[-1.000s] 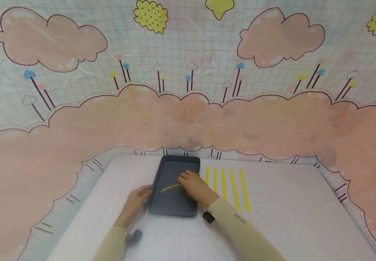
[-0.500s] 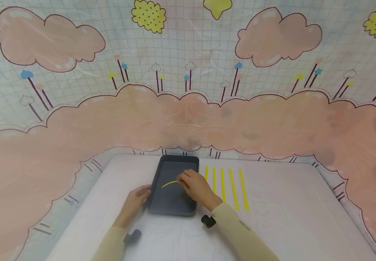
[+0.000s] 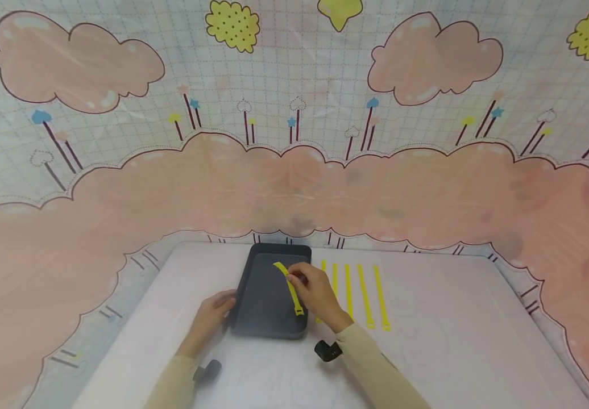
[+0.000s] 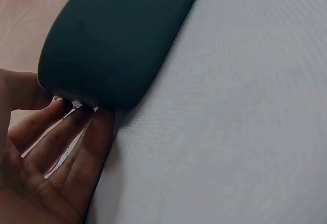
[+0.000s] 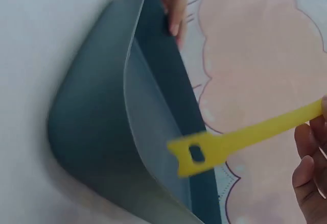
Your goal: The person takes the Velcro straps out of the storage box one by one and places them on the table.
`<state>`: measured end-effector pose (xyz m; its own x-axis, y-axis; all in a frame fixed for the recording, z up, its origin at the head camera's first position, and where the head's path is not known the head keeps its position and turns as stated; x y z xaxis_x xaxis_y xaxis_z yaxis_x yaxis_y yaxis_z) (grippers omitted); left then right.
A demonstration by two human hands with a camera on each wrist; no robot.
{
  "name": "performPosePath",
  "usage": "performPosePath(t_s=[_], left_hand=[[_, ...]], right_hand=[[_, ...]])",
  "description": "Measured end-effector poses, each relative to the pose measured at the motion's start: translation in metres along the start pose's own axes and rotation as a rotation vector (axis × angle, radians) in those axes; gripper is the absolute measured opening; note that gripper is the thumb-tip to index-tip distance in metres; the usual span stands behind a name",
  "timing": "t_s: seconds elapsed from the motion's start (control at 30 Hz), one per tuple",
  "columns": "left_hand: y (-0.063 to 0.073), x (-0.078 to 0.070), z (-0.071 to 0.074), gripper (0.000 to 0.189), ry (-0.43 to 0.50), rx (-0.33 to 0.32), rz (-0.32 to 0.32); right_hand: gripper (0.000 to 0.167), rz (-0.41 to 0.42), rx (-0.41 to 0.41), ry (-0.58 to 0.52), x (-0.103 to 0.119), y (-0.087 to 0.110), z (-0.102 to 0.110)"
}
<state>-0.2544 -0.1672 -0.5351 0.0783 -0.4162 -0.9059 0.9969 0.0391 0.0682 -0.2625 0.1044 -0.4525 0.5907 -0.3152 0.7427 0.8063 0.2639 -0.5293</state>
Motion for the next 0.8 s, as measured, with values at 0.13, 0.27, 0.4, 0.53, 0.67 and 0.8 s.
performPosePath(t_s=[0.13, 0.27, 0.4, 0.53, 0.67, 0.8], left_hand=[[0.000, 0.000, 0.000, 0.031, -0.004, -0.001, -0.002], [0.000, 0.001, -0.001, 0.031, -0.005, -0.002, -0.003], [-0.001, 0.002, -0.001, 0.031, -0.004, -0.002, -0.002], [-0.001, 0.001, 0.000, 0.032, -0.003, 0.000, 0.002], [0.000, 0.000, 0.000, 0.032, -0.003, -0.001, -0.004], [0.001, -0.001, 0.000, 0.033, 0.003, 0.006, -0.014]], right_hand=[[0.008, -0.129, -0.054, -0.103, -0.005, 0.002, 0.003], [0.010, -0.266, -0.097, -0.190, -0.006, 0.004, 0.007], [0.011, -0.343, -0.100, -0.267, -0.002, 0.004, 0.013], [0.011, -0.405, -0.105, -0.341, -0.001, 0.006, 0.018], [0.014, -0.444, -0.131, -0.379, -0.011, 0.009, 0.023], [0.016, -0.462, -0.150, -0.379, -0.018, 0.013, 0.030]])
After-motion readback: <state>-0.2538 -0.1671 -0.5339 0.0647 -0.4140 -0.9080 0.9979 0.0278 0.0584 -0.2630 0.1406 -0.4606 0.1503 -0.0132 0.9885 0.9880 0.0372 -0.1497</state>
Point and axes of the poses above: each hand's wrist, its own y-axis away from the middle knuckle, its own z-axis out of the back of the hand, x = y × z, the point moved 3 cm from there along -y, towards the middle knuckle, and after that the axes turned 9 degrees about -y, right-handed, at the moved point
